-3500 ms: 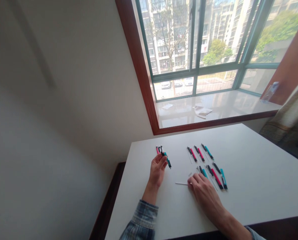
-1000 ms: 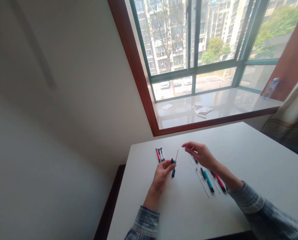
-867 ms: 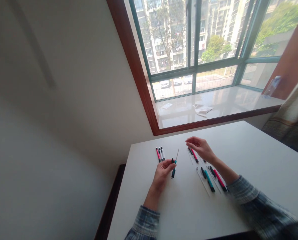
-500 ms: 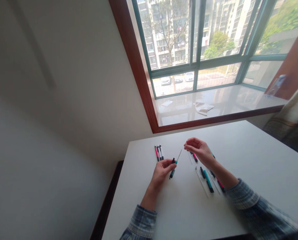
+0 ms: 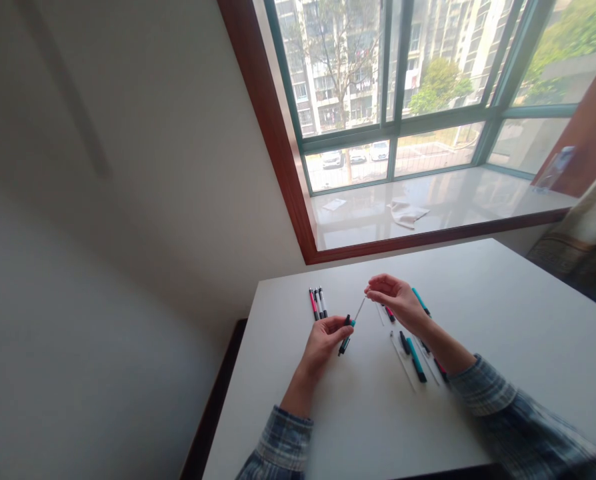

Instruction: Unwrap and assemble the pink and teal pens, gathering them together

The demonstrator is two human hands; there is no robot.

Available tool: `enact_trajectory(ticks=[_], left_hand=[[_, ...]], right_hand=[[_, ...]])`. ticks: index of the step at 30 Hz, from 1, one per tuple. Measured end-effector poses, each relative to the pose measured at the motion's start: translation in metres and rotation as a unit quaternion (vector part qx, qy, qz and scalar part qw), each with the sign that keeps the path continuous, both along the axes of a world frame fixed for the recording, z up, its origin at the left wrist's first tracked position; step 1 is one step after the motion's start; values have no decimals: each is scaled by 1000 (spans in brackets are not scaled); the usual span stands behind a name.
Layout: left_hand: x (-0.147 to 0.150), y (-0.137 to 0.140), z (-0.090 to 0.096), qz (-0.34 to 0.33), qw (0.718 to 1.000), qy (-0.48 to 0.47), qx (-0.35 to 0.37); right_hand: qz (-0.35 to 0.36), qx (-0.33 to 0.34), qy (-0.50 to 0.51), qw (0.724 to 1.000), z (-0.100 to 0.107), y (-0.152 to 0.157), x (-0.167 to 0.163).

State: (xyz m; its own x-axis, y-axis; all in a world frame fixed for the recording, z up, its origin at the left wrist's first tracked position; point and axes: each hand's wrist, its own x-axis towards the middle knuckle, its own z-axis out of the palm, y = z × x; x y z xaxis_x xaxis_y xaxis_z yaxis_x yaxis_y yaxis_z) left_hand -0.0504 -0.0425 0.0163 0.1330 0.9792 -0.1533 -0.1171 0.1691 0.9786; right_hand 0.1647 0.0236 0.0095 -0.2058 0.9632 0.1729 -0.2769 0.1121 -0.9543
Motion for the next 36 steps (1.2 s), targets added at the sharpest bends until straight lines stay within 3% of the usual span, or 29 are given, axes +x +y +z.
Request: enact_trajectory(ticks=[15,36], left_hand=[[-1,1,-2,-16,1000,0,-5],[0,0,1,-42,999,-2,1]], right_hand=[[101,39,-69,992,7,-11,-9],[111,37,-48,992,2,-13,-12]])
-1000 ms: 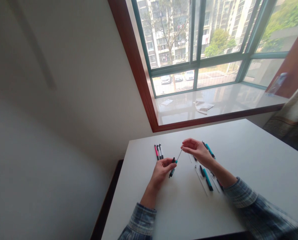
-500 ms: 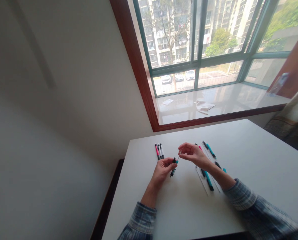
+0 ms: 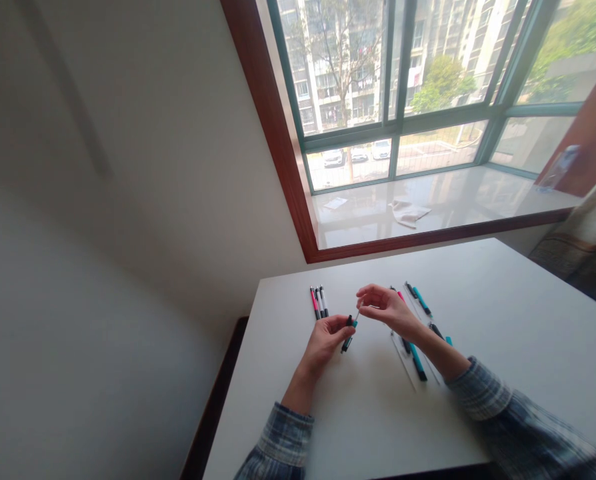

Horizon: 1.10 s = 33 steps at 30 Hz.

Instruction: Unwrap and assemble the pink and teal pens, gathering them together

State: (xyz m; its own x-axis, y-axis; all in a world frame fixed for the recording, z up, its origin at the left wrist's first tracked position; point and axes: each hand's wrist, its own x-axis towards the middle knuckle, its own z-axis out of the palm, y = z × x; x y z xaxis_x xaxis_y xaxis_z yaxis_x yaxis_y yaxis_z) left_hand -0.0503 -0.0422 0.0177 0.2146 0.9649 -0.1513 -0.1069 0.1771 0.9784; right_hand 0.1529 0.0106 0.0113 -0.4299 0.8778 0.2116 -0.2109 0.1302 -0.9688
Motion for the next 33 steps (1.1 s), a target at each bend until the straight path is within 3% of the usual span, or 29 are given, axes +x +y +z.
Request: enact_trajectory(ticks=[9,16,22,27,33], left_hand=[[2,0,4,-15,1000,25,6],[4,0,6,-20,999,26,21],[3,0,-1,10,1000,28,-1],[-1,-1,-7,20,1000,18,-9],[-2,1,-8,34,999,17,-9]], right_hand=[[5,78,-101,992,7,-10,-6],[-15,81,-108,991,9,-15,-11],[-54,6,17,998,10,-8,-4],[-103,-110,177,973,9,4,10],[-147,-82,114,979,5,8,13]])
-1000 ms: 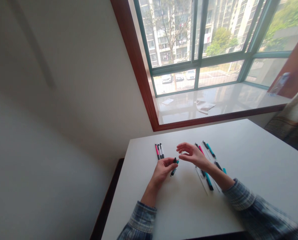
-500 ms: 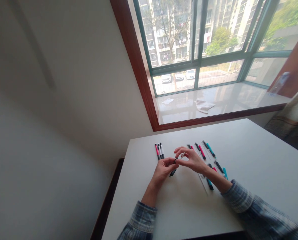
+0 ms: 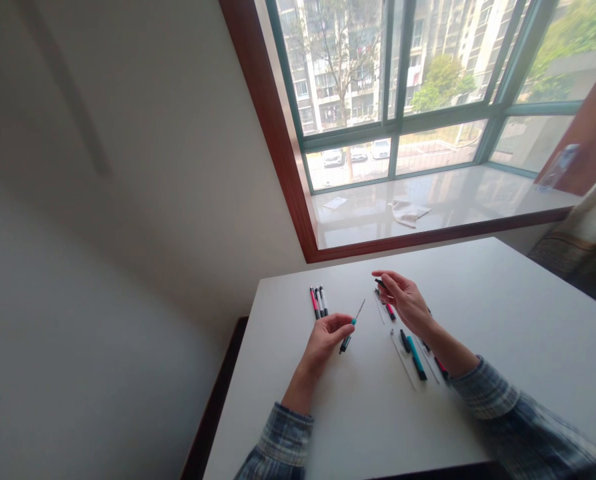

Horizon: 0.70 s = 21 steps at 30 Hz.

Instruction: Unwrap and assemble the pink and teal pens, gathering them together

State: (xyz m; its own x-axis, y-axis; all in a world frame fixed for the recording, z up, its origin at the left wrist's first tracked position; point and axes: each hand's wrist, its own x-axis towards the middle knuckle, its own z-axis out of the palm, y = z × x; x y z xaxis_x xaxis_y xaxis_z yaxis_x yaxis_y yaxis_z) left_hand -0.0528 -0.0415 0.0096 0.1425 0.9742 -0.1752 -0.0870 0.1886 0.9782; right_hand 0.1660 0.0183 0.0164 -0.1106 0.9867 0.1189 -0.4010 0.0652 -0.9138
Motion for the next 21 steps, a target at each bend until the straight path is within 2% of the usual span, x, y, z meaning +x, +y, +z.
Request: enact_trajectory(ticks=[7,13,21], left_hand=[[-1,0,1,-6,1000,4,1],[-1,0,-1,-9,1000,6,3],[0,1,2,-3,1000,6,6]], right_hand=[[-38,7,-25,999,-7,2,1],[1,-13,-16,1000,-9,4,3],[27,44,-89,995,-7,1,-2]])
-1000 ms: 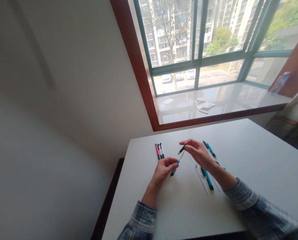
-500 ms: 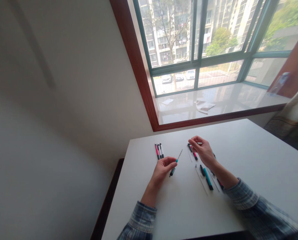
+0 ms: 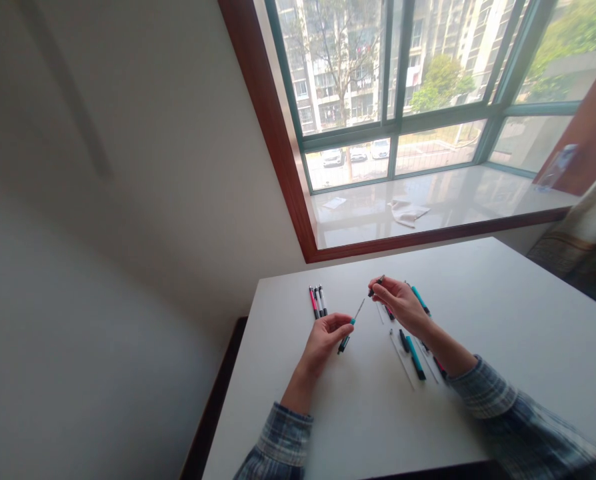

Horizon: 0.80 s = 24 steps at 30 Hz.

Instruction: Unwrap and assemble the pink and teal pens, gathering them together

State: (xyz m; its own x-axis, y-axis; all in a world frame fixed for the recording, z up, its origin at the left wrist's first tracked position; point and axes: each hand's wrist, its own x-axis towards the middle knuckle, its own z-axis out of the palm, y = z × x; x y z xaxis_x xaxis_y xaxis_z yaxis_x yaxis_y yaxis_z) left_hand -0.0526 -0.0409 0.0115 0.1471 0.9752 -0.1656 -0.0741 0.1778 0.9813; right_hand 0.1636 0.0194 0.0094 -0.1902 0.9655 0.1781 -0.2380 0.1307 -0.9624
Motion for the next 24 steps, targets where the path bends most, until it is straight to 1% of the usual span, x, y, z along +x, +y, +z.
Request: enact_trajectory(ticks=[3,8,15,24], left_hand=[[1,-1,2,1,1000,0,-3],[2,-2,4,7,1000,0,-7],[1,-1,3,1,1000,5,-1],[1,0,2,-3,1000,6,6]], right_hand=[[15,11,-16,1000,1,-1,0],[-1,20,-36,999,0,-1,2],[15,37,-67,997,4,-3,1],[31,49,-81,995,4,-4,-1]])
